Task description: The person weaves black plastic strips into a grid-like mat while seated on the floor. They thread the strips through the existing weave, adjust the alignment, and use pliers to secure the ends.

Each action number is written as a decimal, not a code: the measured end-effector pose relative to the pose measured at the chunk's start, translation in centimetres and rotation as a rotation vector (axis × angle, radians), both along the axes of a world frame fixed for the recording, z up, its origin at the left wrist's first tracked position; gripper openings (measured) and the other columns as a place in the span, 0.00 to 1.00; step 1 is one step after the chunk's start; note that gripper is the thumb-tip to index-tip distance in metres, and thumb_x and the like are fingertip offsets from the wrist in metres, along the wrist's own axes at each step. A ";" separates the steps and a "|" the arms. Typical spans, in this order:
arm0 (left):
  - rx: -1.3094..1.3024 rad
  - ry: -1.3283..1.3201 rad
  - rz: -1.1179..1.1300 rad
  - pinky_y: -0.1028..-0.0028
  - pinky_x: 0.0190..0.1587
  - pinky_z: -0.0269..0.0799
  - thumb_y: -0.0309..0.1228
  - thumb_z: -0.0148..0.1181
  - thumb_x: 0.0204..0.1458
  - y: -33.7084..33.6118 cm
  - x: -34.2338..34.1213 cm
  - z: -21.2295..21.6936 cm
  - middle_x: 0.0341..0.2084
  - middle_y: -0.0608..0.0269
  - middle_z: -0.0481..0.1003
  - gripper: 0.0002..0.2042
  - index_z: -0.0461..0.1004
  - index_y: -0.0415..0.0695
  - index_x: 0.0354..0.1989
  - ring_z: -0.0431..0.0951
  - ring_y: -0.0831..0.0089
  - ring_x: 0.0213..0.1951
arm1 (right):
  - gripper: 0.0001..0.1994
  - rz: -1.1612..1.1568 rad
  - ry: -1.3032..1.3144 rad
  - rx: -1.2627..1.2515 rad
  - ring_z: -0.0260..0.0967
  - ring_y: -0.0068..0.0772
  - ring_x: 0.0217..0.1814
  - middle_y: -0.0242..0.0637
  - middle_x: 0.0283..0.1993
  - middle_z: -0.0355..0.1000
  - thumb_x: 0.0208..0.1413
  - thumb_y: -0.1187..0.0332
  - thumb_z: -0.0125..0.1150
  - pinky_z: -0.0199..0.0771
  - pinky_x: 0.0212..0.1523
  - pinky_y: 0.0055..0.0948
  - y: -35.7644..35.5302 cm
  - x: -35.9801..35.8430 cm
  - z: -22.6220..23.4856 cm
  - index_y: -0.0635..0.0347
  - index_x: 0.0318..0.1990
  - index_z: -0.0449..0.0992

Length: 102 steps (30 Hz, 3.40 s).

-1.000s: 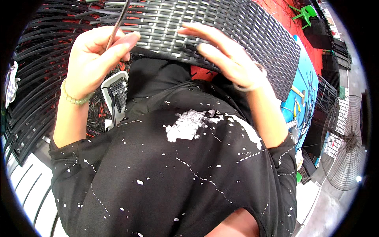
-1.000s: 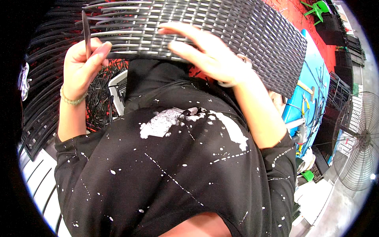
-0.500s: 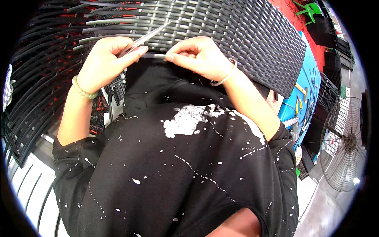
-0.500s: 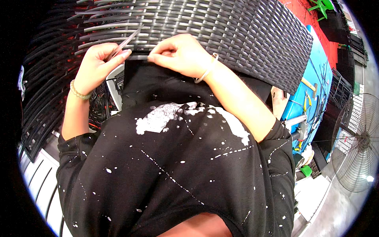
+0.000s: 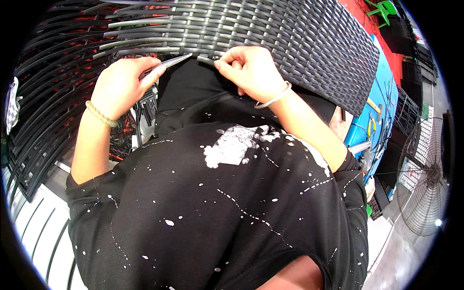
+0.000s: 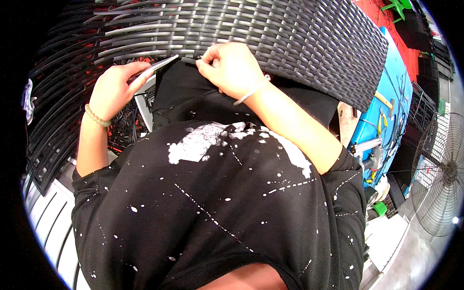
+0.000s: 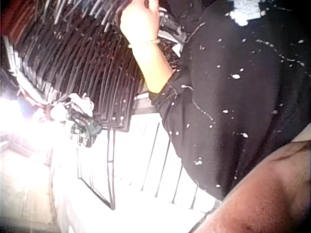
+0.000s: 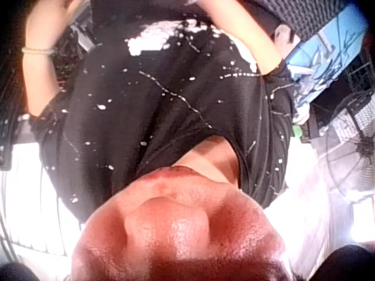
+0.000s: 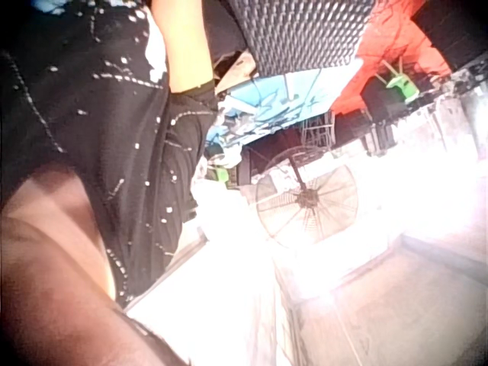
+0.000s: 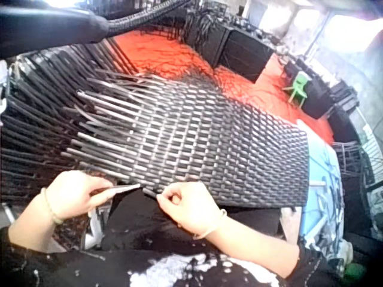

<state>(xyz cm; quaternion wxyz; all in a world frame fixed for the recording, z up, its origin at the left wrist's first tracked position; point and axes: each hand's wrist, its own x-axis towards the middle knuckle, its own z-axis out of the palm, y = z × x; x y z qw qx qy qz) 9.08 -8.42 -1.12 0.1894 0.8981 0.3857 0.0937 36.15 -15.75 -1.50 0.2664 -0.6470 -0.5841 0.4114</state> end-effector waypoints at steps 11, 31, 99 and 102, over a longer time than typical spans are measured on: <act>-0.033 0.149 0.103 0.64 0.41 0.77 0.40 0.61 0.58 -1.0 1.1 1.3 0.36 0.52 0.81 0.14 0.82 0.43 0.43 0.82 0.53 0.38 | 0.15 -0.035 -0.209 0.100 0.76 0.44 0.29 0.41 0.23 0.75 0.50 0.56 0.68 0.76 0.36 0.38 0.5 -0.2 -1.8 0.60 0.26 0.81; -0.043 -0.094 0.074 0.68 0.39 0.78 0.38 0.63 0.58 -0.6 1.6 -1.5 0.35 0.49 0.81 0.14 0.81 0.40 0.44 0.83 0.56 0.35 | 0.12 -0.102 -0.218 0.218 0.78 0.47 0.32 0.44 0.26 0.77 0.51 0.60 0.66 0.78 0.38 0.41 0.9 -1.4 -2.9 0.59 0.23 0.80; -0.461 -0.319 -0.011 0.77 0.39 0.76 0.31 0.66 0.58 3.3 0.2 -5.6 0.35 0.57 0.83 0.13 0.81 0.36 0.46 0.79 0.79 0.34 | 0.13 0.043 -0.537 0.446 0.77 0.47 0.33 0.43 0.26 0.77 0.55 0.57 0.62 0.77 0.37 0.43 1.4 -1.6 -2.5 0.57 0.28 0.80; -0.454 -0.324 -0.002 0.77 0.39 0.76 0.32 0.66 0.58 3.1 0.2 -5.6 0.36 0.57 0.83 0.13 0.81 0.36 0.46 0.79 0.79 0.34 | 0.10 0.104 -0.624 0.575 0.77 0.46 0.31 0.40 0.29 0.76 0.55 0.58 0.62 0.77 0.34 0.43 1.2 -1.4 -2.7 0.55 0.31 0.77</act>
